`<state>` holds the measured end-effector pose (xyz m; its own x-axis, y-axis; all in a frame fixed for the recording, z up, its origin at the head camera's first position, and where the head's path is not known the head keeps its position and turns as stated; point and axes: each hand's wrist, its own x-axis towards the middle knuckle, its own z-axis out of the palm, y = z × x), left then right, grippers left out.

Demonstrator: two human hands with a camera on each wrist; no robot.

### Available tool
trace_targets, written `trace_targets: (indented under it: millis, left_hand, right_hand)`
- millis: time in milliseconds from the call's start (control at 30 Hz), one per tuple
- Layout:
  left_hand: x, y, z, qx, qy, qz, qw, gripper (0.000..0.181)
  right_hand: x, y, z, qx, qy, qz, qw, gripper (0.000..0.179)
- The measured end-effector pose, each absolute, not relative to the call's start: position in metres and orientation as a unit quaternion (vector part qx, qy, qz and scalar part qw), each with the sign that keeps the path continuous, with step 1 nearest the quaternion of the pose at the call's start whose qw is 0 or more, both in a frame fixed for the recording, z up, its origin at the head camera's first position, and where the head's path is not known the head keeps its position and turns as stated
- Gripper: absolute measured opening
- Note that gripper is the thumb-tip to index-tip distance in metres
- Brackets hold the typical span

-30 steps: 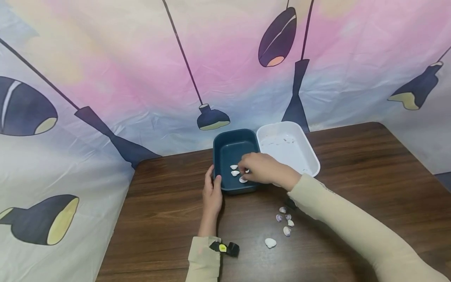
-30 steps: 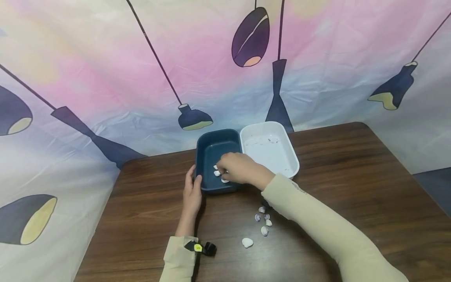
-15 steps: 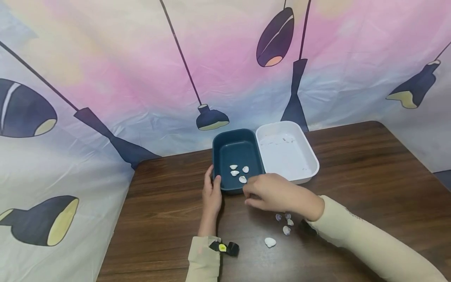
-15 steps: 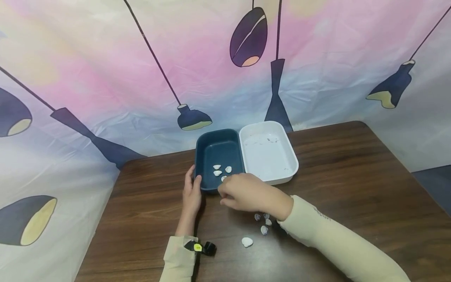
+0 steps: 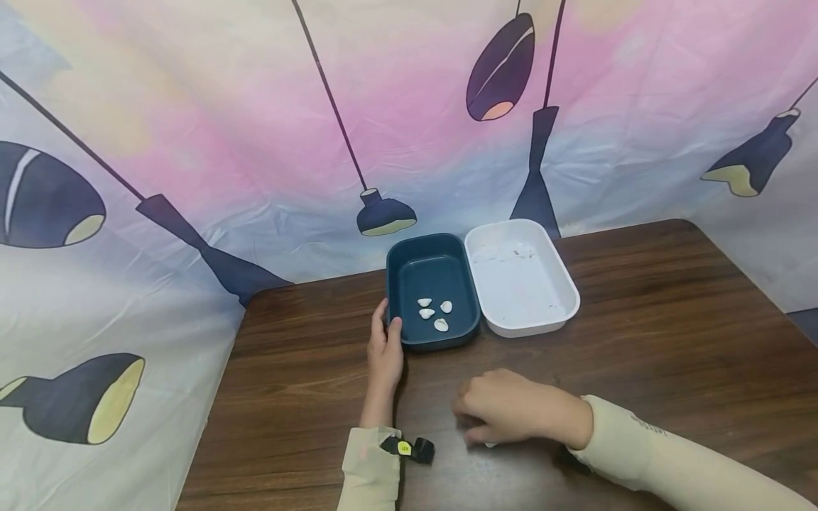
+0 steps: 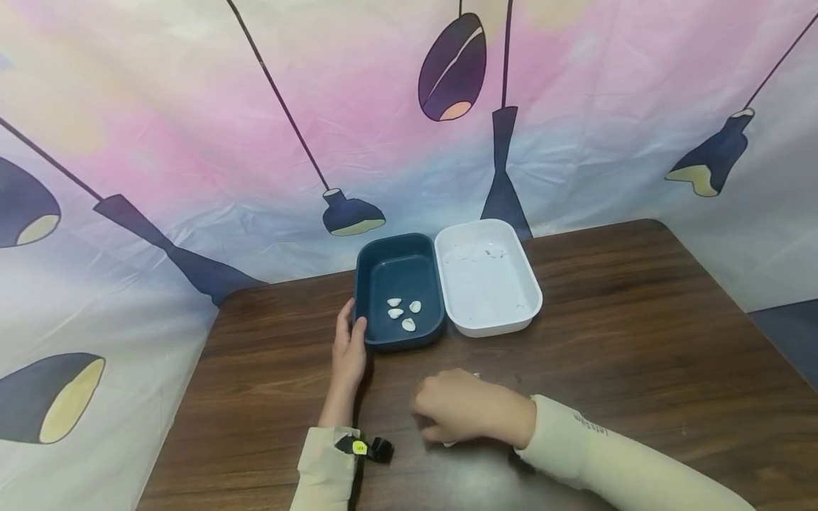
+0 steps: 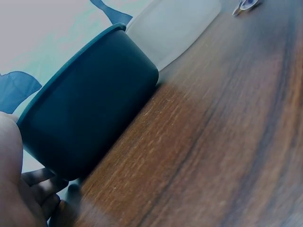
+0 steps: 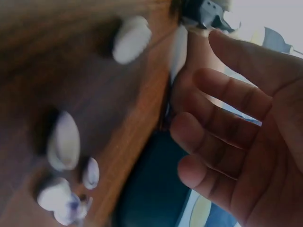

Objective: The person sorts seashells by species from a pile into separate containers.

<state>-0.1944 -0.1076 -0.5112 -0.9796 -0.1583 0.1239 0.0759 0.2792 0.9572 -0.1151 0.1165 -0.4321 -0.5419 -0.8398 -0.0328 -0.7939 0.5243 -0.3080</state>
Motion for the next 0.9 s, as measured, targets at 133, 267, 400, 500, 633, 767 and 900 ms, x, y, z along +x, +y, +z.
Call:
trace_targets:
  millis: [133,267,400,500,633,767,900]
  left_hand:
    - [-0.194,-0.108,-0.512,0.025,-0.795,-0.599,0.097,0.051]
    - [-0.195,-0.108,-0.511,0.025,-0.793,-0.601,0.097,0.051]
    - [-0.195,-0.108,-0.510,0.026,-0.791,-0.603,0.099,0.051]
    - [-0.196,-0.108,-0.510,0.026,-0.792,-0.602,0.100,0.051]
    - [-0.196,-0.108,-0.510,0.029,-0.792,-0.601,0.097,0.051]
    - [-0.195,-0.107,-0.510,0.029,-0.794,-0.600,0.096,0.051]
    - [-0.194,-0.107,-0.510,0.027,-0.794,-0.599,0.097,0.050]
  right_hand:
    - [-0.107,0.117,-0.437,-0.461,0.869,-0.135,0.123,0.030]
    - [-0.103,0.117,-0.439,-0.457,0.869,-0.130,0.143,0.030]
    - [-0.102,0.116,-0.441,-0.454,0.871,-0.115,0.146,0.031]
    - [-0.101,0.116,-0.443,-0.457,0.872,-0.105,0.142,0.032]
    - [-0.099,0.116,-0.446,-0.458,0.871,-0.102,0.146,0.030]
    - [-0.098,0.116,-0.446,-0.457,0.870,-0.103,0.154,0.027]
    - [-0.097,0.116,-0.448,-0.464,0.869,-0.096,0.144,0.026]
